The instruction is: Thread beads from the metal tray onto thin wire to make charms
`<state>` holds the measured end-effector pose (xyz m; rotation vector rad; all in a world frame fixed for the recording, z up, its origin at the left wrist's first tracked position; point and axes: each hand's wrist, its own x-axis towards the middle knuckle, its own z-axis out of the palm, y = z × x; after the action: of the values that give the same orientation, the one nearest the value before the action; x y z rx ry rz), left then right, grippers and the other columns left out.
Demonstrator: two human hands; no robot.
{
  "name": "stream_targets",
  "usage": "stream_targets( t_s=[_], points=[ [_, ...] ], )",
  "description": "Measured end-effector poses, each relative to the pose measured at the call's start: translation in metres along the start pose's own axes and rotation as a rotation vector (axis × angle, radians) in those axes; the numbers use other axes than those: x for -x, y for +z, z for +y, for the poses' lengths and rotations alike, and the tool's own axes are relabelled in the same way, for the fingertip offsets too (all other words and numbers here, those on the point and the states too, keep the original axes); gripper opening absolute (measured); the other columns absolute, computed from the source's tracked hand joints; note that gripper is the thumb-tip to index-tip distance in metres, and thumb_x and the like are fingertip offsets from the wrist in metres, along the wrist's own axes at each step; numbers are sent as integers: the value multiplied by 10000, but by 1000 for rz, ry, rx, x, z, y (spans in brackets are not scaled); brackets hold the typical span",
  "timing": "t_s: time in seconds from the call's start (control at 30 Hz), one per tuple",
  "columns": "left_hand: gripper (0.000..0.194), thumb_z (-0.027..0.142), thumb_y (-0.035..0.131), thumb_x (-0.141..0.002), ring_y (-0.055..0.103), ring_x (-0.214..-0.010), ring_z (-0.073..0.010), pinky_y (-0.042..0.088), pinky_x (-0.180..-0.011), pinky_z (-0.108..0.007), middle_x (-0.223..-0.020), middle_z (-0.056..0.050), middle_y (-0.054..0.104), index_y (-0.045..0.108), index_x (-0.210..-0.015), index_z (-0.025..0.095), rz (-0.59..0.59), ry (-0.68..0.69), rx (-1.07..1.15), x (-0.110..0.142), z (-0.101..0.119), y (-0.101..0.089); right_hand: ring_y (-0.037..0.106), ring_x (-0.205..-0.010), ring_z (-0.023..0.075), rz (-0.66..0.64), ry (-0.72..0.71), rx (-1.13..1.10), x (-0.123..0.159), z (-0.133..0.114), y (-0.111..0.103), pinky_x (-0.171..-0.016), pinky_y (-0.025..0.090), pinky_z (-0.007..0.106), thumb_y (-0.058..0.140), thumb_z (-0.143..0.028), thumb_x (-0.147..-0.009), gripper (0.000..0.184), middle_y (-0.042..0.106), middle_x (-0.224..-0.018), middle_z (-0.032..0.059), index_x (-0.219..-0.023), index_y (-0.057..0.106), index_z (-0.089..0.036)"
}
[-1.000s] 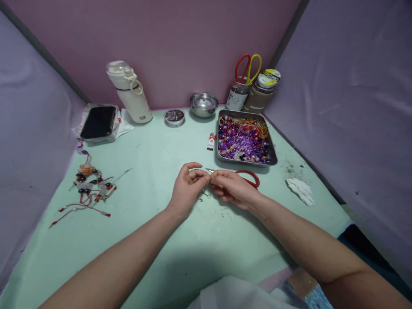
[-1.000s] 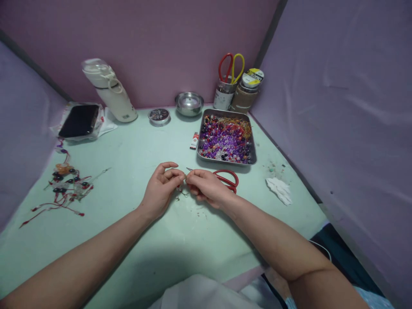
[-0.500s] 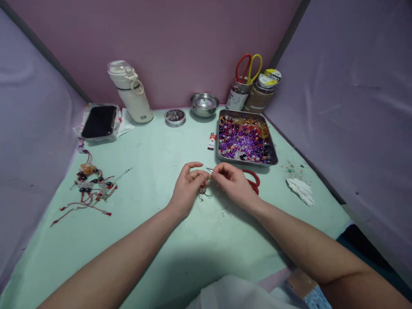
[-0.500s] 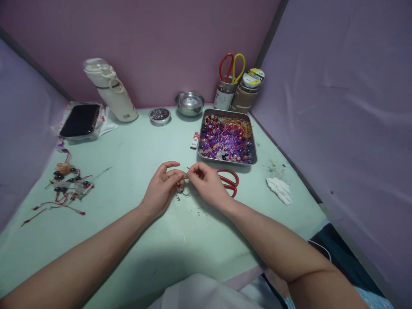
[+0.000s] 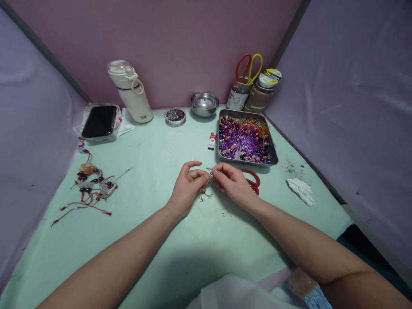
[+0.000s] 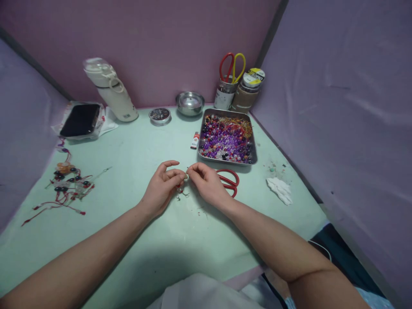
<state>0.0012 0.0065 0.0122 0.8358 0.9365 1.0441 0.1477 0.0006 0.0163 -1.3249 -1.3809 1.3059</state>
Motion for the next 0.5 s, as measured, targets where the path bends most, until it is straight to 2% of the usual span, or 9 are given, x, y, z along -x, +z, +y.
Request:
stream_targets(
  t_s=[0.07,0.17,0.3,0.5],
  points=[
    [394,158,664,-708,510,-566,-94,388,-529,-236,-698,32,609,433,-1023,209,8,7,32,0,0,-1,424,-534,105,-45,12,-8,-1,1,-1,-521,333,248,463,-369,-882,197,498,-598,-37,-877,551,-192],
    [398,160,676,-701,516,-571,-91,390,-541,-233,-699,32,611,437,-1017,202,22,10,75,-1,1,-2,447,-545,104,-86,10,-2,-2,5,-2,-519,352,246,516,-339,-855,169,522,-641,-33,-937,540,-193],
    [406,160,686,-694,526,-580,-88,399,-566,-233,-698,34,616,440,-1013,203,25,20,99,-2,2,-2,486,-621,109,-95,-28,-15,-4,11,-2,-558,391,248,617,-306,-787,205,553,-748,-17,-946,540,-202],
    [412,161,690,-697,525,-589,-91,404,-576,-235,-688,36,621,436,-1018,205,14,22,92,-1,1,-2,496,-644,112,-71,-46,-48,-4,13,-1,-571,402,253,645,-276,-763,211,566,-777,-6,-931,541,-201]
  ],
)
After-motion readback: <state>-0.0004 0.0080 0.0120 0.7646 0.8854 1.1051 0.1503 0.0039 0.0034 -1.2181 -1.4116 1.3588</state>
